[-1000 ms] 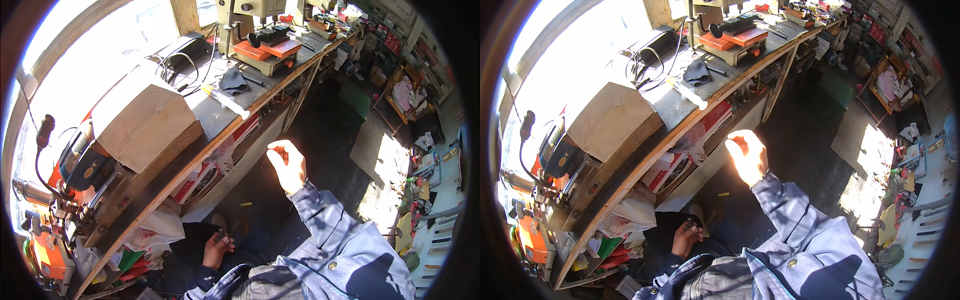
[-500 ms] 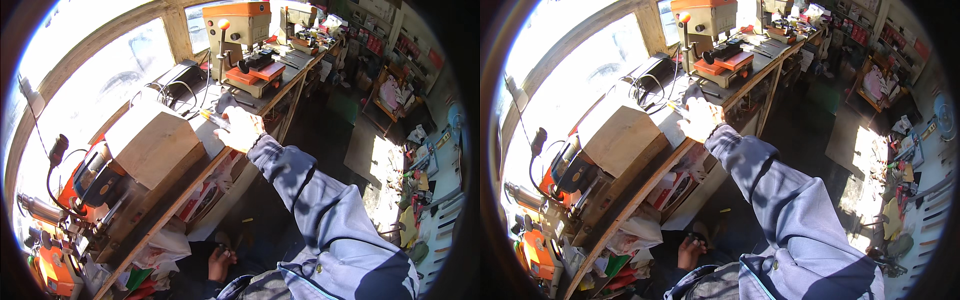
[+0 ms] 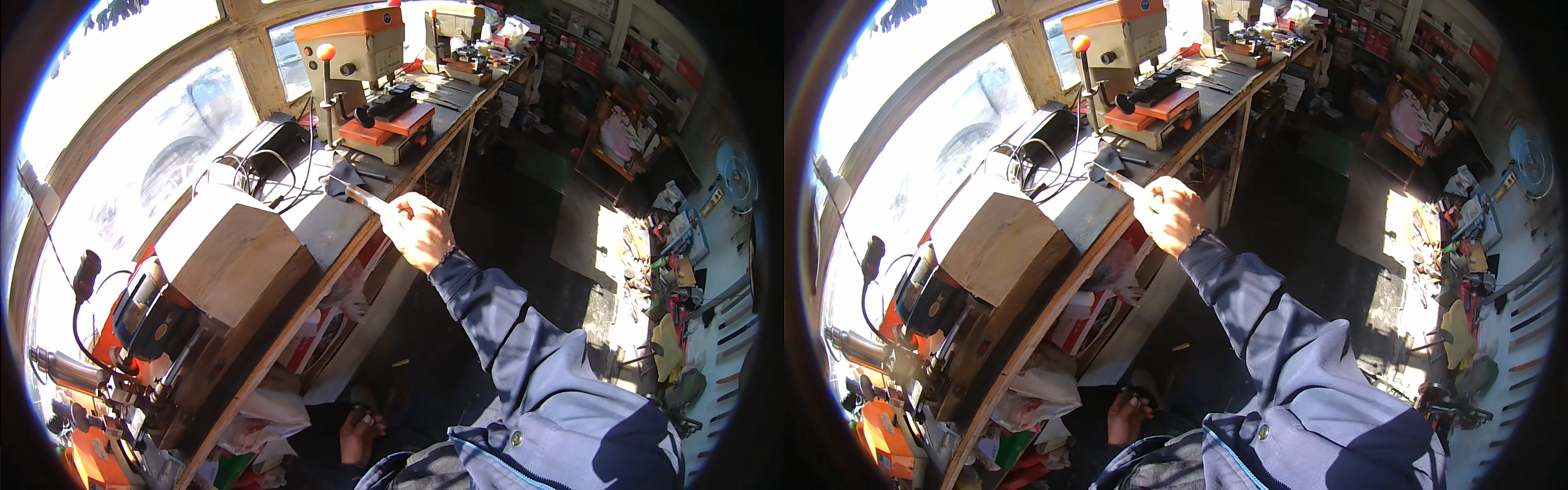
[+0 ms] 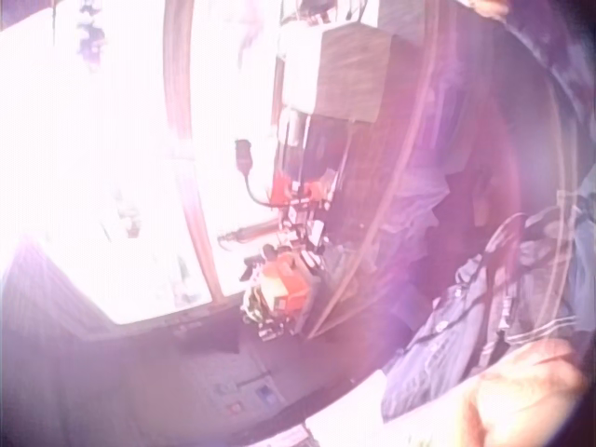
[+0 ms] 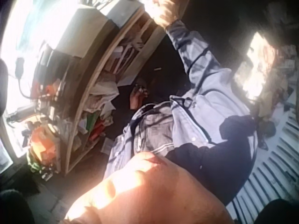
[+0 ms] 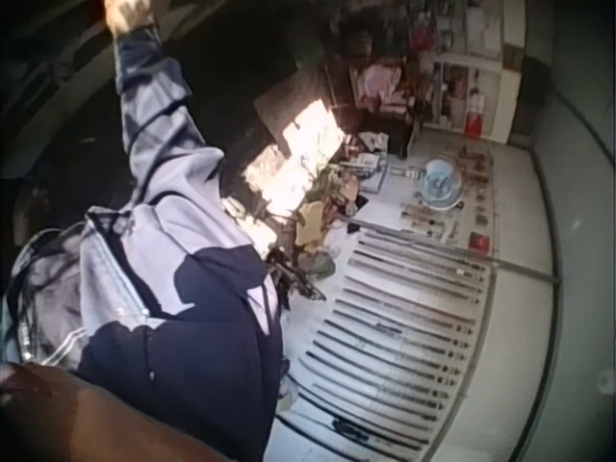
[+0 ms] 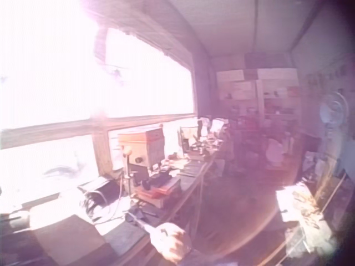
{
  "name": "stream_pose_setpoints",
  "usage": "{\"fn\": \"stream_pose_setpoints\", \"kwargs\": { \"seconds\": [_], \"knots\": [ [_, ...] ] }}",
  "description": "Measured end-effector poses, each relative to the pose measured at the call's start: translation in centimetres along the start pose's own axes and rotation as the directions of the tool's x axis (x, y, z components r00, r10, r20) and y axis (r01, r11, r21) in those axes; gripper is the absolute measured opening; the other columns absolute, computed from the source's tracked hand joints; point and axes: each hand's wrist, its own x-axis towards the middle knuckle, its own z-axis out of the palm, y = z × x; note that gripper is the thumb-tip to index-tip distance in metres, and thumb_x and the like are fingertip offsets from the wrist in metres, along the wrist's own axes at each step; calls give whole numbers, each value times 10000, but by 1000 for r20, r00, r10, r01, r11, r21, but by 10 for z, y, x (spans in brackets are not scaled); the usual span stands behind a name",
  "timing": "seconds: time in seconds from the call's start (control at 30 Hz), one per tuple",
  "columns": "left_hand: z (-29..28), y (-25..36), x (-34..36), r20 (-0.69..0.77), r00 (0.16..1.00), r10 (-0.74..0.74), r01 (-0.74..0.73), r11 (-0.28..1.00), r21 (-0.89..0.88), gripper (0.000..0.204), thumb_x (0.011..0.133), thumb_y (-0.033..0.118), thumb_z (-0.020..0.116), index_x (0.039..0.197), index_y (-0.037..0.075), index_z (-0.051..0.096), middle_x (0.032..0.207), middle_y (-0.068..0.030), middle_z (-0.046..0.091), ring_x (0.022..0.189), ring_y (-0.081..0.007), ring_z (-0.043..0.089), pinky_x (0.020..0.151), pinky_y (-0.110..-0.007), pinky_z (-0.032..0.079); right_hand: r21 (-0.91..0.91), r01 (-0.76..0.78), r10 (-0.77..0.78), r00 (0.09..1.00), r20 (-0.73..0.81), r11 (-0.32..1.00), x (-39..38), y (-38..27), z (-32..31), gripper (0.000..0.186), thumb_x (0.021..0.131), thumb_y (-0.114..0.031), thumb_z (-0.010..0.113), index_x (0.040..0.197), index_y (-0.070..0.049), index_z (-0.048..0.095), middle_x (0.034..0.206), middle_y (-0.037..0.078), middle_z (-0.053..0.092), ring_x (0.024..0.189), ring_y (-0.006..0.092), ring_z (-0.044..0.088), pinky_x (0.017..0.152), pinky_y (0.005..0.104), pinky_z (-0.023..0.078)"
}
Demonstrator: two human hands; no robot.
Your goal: The person uses a bench grinder to smooth a small metal part, repeatedly applying a liquid from a syringe to the grinding wheel and the part. The person then wipes the part with a cloth and places it on the workbench.
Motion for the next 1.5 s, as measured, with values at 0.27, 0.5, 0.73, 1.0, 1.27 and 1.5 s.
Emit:
{"fn": "stream_pose_setpoints", "kwargs": {
  "seconds": [0.27, 0.5, 0.73, 1.0, 1.27, 1.5],
  "knots": [
    [1, -2, 2, -3, 1000, 15, -15, 999, 36, 203, 954, 93, 640, 1134, 30, 572, 976, -140, 686, 830, -239, 700, 722, -365, 575, -68, 149, -154, 986, -66, 986, 19, 16, -1, 158, 927, -182, 706, 956, -31, 668, 790, 81, 703, 704, 145, 673, 649, 302, 557],
    [3, 0, 0, -25, 1000, 18, -18, 1000, -7, 218, 946, 85, 654, 1136, 23, 568, 976, -151, 683, 825, -249, 693, 714, -377, 570, -26, -190, 188, 981, -53, 981, 30, 1, 11, 264, 906, -304, 723, 946, -44, 700, 775, 87, 702, 675, 182, 665, 663, 349, 539],
    [-4, -4, 3, -34, 999, 2, -3, 1000, -27, 300, 949, 114, 675, 1195, 18, 533, 985, -167, 688, 824, -258, 703, 707, -384, 582, -85, -348, 354, 932, 76, 934, 22, -16, 3, 352, 895, -318, 735, 1112, -53, 655, 804, 61, 695, 729, 164, 666, 673, 317, 524],
    [-2, 1, 3, -22, 999, 33, -34, 999, -34, 308, 960, 153, 673, 1198, 23, 527, 991, -161, 688, 812, -252, 702, 700, -378, 585, 116, -234, 247, 961, -122, 965, -43, 21, -20, 309, 931, -209, 718, 1168, -43, 609, 869, 35, 688, 728, 128, 627, 698, 299, 530],
    [6, 1, 2, -35, 999, 10, -10, 1000, 2, 277, 973, 186, 662, 1166, 11, 566, 999, -150, 683, 830, -216, 677, 730, -337, 548, -415, -398, 471, 878, 86, 818, -266, 119, -78, 321, 815, -215, 799, 687, -95, 530, 605, 73, 544, 549, 240, 567, 565, 359, 471],
    [28, 3, 24, -82, 991, -102, 114, 981, 159, 242, 974, 181, 660, 1141, 23, 586, 993, -142, 682, 819, -219, 673, 724, -338, 547, -343, -587, 653, 748, 116, 733, -333, 177, -92, 441, 924, -287, 740, 626, -57, 512, 513, 80, 468, 455, 154, 524, 438, 319, 434]
  ]
}}
